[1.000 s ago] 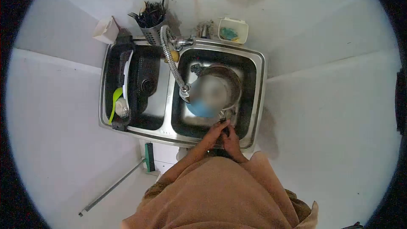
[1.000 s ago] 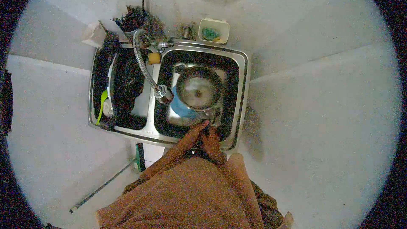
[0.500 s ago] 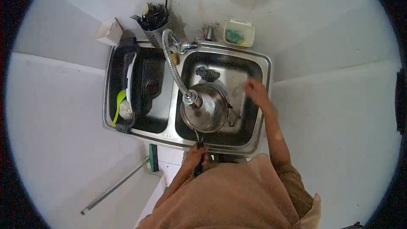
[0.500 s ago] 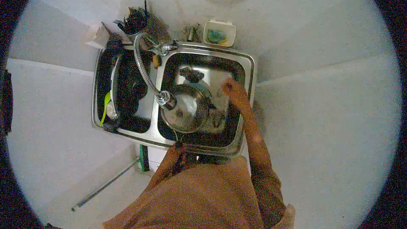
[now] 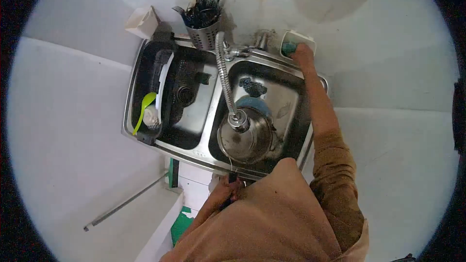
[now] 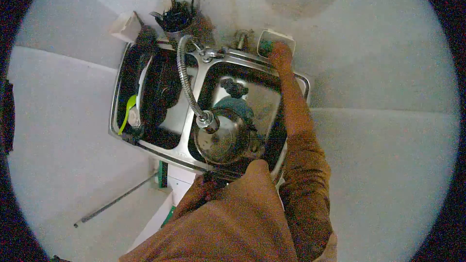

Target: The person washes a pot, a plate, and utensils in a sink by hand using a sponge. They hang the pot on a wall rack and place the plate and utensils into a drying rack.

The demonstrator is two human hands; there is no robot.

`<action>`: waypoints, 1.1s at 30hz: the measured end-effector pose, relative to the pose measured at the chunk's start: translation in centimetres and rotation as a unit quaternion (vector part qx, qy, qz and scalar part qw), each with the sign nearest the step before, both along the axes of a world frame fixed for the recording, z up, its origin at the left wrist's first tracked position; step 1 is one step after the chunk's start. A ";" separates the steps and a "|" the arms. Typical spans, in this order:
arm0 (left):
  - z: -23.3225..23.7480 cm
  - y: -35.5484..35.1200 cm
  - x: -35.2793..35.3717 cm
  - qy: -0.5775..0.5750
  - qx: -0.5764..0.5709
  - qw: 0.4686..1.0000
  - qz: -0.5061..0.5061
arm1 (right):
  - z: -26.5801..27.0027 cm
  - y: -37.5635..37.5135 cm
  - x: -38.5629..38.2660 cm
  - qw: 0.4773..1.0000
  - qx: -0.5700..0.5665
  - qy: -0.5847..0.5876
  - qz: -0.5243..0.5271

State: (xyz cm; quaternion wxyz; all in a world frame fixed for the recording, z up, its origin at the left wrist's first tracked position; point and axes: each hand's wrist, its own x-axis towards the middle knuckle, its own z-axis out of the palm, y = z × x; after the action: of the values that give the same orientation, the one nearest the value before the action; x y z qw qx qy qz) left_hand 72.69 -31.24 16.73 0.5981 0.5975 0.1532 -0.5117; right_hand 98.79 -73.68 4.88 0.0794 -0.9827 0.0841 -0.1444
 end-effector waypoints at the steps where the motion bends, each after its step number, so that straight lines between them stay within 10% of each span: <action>1: 0.8 -0.5 0.4 0.013 0.029 0.999 -0.012 | 1.3 0.6 0.3 1.000 0.001 0.001 0.003; 4: 0.0 -0.4 0.6 0.038 0.044 0.998 -0.030 | 3.4 2.0 0.7 0.980 0.041 0.148 -0.123; 9: -1.3 0.2 0.8 0.059 -0.008 0.997 -0.041 | 6.5 3.7 -2.9 0.986 0.106 -0.115 -0.060; 13: 0.9 -0.4 1.7 0.029 0.030 0.998 -0.055 | 8.1 7.3 -9.1 0.952 0.243 -0.006 -0.184; 24: -1.1 0.0 1.9 -0.017 0.054 0.989 -0.134 | -9.4 14.3 -6.6 0.955 0.184 0.224 0.066; 33: 0.9 -0.5 2.7 0.093 0.030 0.995 -0.022 | -8.4 16.2 -5.7 0.947 0.202 0.247 0.041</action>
State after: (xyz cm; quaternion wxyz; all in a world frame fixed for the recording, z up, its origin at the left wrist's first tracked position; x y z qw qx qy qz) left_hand 75.39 -31.79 17.65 0.5519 0.5681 0.2104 -0.5731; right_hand 93.10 -57.46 -3.48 0.2590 -0.9536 0.0881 0.1259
